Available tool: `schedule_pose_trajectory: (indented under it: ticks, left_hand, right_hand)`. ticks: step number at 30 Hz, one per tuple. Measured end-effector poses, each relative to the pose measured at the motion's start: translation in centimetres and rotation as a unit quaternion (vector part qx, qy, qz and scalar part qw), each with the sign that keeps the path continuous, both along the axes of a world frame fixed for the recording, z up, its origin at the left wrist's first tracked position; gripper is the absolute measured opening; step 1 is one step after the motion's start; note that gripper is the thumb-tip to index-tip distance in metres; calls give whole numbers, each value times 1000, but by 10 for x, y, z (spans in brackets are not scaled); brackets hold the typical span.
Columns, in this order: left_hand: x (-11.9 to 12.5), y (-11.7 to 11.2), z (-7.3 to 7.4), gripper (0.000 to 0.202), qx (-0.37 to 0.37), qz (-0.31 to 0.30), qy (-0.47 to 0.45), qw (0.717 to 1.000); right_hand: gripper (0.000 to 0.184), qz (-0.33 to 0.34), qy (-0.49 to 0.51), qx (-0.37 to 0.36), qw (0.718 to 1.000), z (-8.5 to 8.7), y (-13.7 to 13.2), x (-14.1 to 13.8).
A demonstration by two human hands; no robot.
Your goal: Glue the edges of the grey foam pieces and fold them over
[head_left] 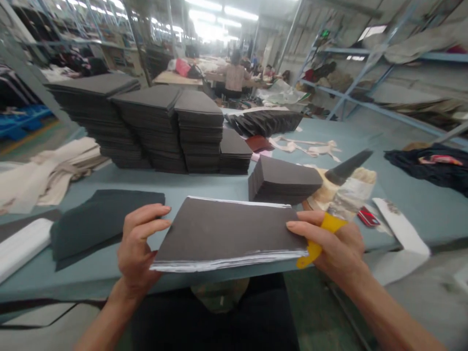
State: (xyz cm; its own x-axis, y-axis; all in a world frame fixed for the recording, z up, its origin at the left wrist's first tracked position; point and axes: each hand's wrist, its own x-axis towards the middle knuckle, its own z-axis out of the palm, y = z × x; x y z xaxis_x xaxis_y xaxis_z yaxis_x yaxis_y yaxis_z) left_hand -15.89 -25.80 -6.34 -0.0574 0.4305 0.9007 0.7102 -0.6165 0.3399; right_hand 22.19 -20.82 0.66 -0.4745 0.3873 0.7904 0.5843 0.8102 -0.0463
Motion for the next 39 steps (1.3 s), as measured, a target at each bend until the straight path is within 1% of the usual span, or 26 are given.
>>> schedule_pose_trajectory:
  ticks: [3, 5, 7, 10, 12, 15, 17, 20, 21, 23, 26, 28, 32, 35, 37, 39]
  left_hand:
    - [9, 0, 2, 15, -9, -26, -31, 999]
    - [17, 2, 7, 12, -30, -34, -76, 996]
    - [25, 6, 13, 12, -64, -25, -135, 988]
    - [36, 13, 23, 14, -126, 9, -227, 966]
    - [41, 17, 27, 17, -165, 30, -269, 948]
    - [45, 21, 28, 26, -215, 48, -298, 929]
    - [44, 23, 25, 32, -239, 62, -307, 919]
    - [41, 24, 20, 40, -255, 78, -315, 911]
    - [40, 25, 19, 41, -256, 79, -313, 911]
    - [38, 28, 19, 38, -258, 71, -296, 917]
    - [33, 35, 17, 28, -273, 46, -254, 927]
    - [28, 40, 14, 21, -290, 25, -246, 925]
    - [19, 46, 6, 14, -345, 14, -230, 910]
    - [13, 46, 1, 13, -407, 13, -207, 889]
    - [8, 46, -4, 15, -447, 6, -185, 875]
    - [3, 46, -8, 20, -465, 0, -145, 874]
  right_hand:
    - [25, 16, -27, 57, 998, 1, -3, -3]
    - [21, 16, -14, 54, 998, 2, -2, -10]
    - [17, 1, 20, 39, 999, 2, 1, -18]
    - [13, -42, 87, -3, 995, -1, 8, -30]
    - [11, -60, 128, -48, 989, -6, 12, -36]
    - [10, -59, 171, -126, 975, -18, 15, -43]
    - [10, -54, 209, -185, 959, -29, 13, -48]
    - [12, -44, 281, -254, 924, -47, 8, -54]
    - [14, -39, 300, -265, 916, -53, 7, -56]
    - [17, -33, 315, -276, 907, -61, 4, -59]
    - [19, -28, 300, -290, 908, -69, 4, -60]
    - [19, -24, 282, -295, 913, -73, 6, -59]
    - [18, -23, 245, -320, 915, -86, 10, -57]
    - [18, -22, 224, -336, 915, -99, 14, -56]
    - [18, -28, 208, -344, 915, -107, 17, -55]
    - [18, -33, 191, -356, 914, -114, 19, -53]
